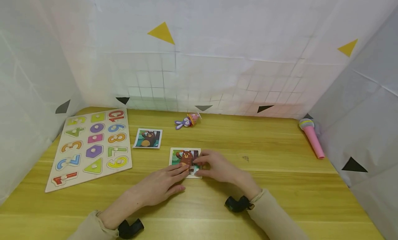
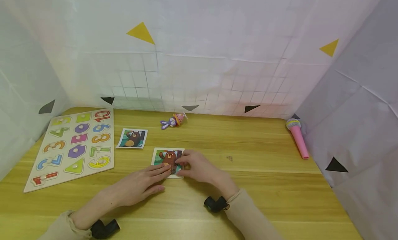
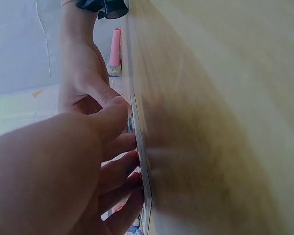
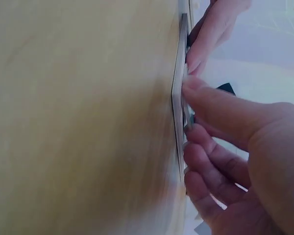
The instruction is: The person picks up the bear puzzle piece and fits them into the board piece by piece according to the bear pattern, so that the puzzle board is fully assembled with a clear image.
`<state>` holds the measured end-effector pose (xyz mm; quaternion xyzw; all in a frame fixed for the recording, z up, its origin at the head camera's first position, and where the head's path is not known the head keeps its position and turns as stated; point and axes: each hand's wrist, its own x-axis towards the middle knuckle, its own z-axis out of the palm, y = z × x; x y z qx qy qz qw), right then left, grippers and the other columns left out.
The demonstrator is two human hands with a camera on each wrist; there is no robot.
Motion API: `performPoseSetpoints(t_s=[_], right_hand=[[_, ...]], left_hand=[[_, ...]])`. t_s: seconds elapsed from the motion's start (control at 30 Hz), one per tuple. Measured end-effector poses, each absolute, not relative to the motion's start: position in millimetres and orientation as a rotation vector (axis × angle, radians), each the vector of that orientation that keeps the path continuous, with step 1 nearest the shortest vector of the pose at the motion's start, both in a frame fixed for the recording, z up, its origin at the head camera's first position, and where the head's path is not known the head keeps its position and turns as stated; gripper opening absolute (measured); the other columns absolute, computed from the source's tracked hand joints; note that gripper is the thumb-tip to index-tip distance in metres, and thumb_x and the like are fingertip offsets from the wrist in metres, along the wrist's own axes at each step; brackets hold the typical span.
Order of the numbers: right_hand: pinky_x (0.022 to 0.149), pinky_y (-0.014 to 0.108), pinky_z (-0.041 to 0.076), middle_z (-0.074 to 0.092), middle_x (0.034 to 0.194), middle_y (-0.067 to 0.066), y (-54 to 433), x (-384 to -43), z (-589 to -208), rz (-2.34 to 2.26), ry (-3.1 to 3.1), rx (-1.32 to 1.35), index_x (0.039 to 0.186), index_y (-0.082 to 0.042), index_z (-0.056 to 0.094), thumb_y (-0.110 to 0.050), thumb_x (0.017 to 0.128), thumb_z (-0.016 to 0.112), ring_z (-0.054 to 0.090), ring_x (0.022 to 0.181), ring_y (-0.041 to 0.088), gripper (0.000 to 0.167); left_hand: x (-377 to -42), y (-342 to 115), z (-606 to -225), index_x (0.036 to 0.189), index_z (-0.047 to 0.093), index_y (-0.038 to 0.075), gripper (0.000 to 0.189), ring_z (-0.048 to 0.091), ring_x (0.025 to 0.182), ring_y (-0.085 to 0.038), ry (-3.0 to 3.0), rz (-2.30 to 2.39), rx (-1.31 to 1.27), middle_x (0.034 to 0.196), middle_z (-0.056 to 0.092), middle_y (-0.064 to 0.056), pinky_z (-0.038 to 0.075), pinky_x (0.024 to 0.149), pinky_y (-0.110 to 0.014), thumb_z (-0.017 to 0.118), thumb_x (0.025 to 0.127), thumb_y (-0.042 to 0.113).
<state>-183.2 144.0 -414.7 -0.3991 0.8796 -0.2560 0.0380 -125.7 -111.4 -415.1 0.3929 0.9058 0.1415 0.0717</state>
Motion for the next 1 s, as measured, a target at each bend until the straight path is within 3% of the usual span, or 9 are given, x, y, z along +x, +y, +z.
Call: performPoseSetpoints(t_s=[0.47, 0.73, 1.0], right_hand=[[0.071, 0.022, 0.044, 0.063, 0.104, 0.001, 141.7, -182.4, -420.0, -0.851, 2.7, -1.144, 0.117, -0.01, 0.075, -0.026, 0.087, 0.079, 0.054, 0.083, 0.016, 0.034], [0.07, 0.022, 0.049, 0.063, 0.094, -0.003, 141.6, -182.9, -422.2, -0.903, 2.718, -1.067, 0.11, -0.009, 0.075, -0.027, 0.084, 0.082, 0.059, 0.081, 0.012, 0.033], [0.068, 0.022, 0.045, 0.062, 0.095, -0.004, 145.6, -185.3, -422.1, -0.926, 2.686, -1.06, 0.11, -0.012, 0.078, -0.025, 0.086, 0.08, 0.054, 0.079, 0.015, 0.027]], left_hand=[[-124.1, -109.4, -415.6, 0.153, 0.043, 0.015, 0.058, 0.032, 0.149, -0.027, 2.726, 0.385, 1.165, 0.162, 0.033, -0.004, 0.035, 0.117, -0.045, 0.044, 0.105, 0.047], [-121.5, -107.1, -417.4, 0.155, 0.039, 0.015, 0.065, 0.03, 0.149, -0.028, 2.718, 0.401, 1.101, 0.164, 0.029, -0.001, 0.035, 0.117, -0.05, 0.043, 0.103, 0.054], [-123.0, -103.6, -421.0, 0.158, 0.034, 0.02, 0.066, 0.032, 0.148, -0.027, 2.745, 0.381, 1.15, 0.161, 0.035, -0.001, 0.034, 0.117, -0.051, 0.042, 0.103, 0.056]])
